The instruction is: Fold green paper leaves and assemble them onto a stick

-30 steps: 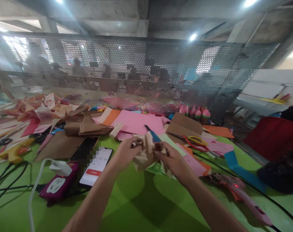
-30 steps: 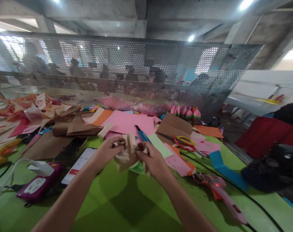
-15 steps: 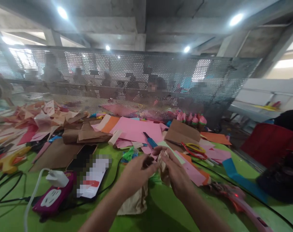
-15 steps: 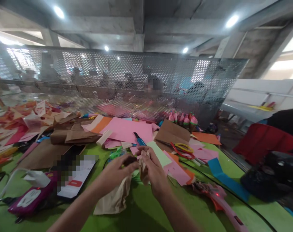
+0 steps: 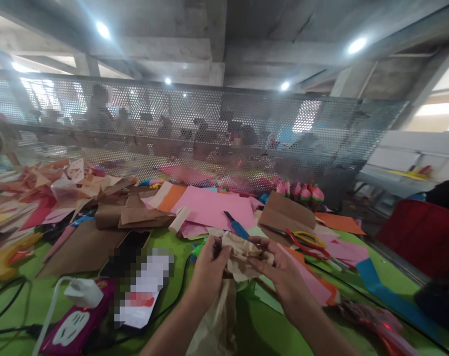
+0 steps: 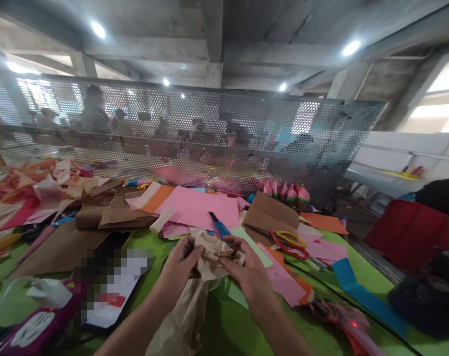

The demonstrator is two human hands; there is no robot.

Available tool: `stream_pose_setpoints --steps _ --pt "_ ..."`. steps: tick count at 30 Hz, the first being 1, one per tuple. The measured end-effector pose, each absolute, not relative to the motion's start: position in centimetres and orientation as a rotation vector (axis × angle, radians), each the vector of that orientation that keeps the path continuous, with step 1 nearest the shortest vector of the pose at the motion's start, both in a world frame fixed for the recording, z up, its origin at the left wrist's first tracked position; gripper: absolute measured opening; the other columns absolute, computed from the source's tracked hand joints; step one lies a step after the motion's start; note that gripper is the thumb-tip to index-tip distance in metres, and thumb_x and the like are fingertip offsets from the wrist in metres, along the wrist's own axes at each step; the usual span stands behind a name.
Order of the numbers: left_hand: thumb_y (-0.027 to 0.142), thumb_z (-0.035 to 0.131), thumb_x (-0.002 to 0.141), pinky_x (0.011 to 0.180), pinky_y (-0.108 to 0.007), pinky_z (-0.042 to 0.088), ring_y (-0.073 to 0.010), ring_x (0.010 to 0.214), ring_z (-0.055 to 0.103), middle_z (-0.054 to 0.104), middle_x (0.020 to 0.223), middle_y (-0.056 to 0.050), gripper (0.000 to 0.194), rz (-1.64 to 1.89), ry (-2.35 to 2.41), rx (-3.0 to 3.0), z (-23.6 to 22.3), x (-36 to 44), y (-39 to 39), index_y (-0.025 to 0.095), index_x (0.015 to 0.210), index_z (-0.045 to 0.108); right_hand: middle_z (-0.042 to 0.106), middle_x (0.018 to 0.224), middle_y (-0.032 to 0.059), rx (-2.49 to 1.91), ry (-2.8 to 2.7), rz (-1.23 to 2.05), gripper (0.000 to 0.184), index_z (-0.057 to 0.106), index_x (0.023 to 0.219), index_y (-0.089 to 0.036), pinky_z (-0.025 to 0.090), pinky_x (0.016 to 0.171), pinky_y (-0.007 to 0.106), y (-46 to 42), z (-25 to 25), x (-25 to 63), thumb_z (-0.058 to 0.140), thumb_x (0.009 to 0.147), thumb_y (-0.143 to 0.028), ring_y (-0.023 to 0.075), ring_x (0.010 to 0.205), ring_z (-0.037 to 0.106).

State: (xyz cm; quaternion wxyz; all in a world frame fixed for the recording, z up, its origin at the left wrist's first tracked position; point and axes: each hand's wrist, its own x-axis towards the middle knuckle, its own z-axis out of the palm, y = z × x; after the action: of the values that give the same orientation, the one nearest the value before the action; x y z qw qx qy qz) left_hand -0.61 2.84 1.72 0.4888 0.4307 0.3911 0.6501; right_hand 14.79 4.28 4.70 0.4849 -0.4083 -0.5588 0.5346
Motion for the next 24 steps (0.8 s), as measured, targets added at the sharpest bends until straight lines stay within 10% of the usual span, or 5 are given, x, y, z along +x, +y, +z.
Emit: stream_pose_setpoints --steps 12,24 --pt "0.028 0.077 0.069 0.08 -0.03 0.047 -0.0191 0.088 0.062 0.068 0.099 -0.007 0.041 1.505 0.691 0.885 1.8 0.1 2.2 0.016 0.103 0.06 0.062 0.086 0.0007 -1.013 -1.247 1.324 0.05 0.061 0.104 -0.024 0.048 0.072 0.032 4.1 4.3 14.5 0.083 0.059 -0.027 0.0203 0.08 0.061" --pt "0.019 0.068 0.068 0.09 -0.035 0.045 -0.024 0.099 0.063 0.071 0.107 -0.008 0.031 1.568 0.817 0.815 2.9 -0.7 2.3 0.017 0.098 0.067 0.056 0.068 -0.0038 -1.008 -1.237 1.152 0.017 0.061 0.074 -0.02 0.039 0.061 0.023 5.4 3.8 15.8 0.075 0.071 -0.029 0.0128 0.065 0.049"
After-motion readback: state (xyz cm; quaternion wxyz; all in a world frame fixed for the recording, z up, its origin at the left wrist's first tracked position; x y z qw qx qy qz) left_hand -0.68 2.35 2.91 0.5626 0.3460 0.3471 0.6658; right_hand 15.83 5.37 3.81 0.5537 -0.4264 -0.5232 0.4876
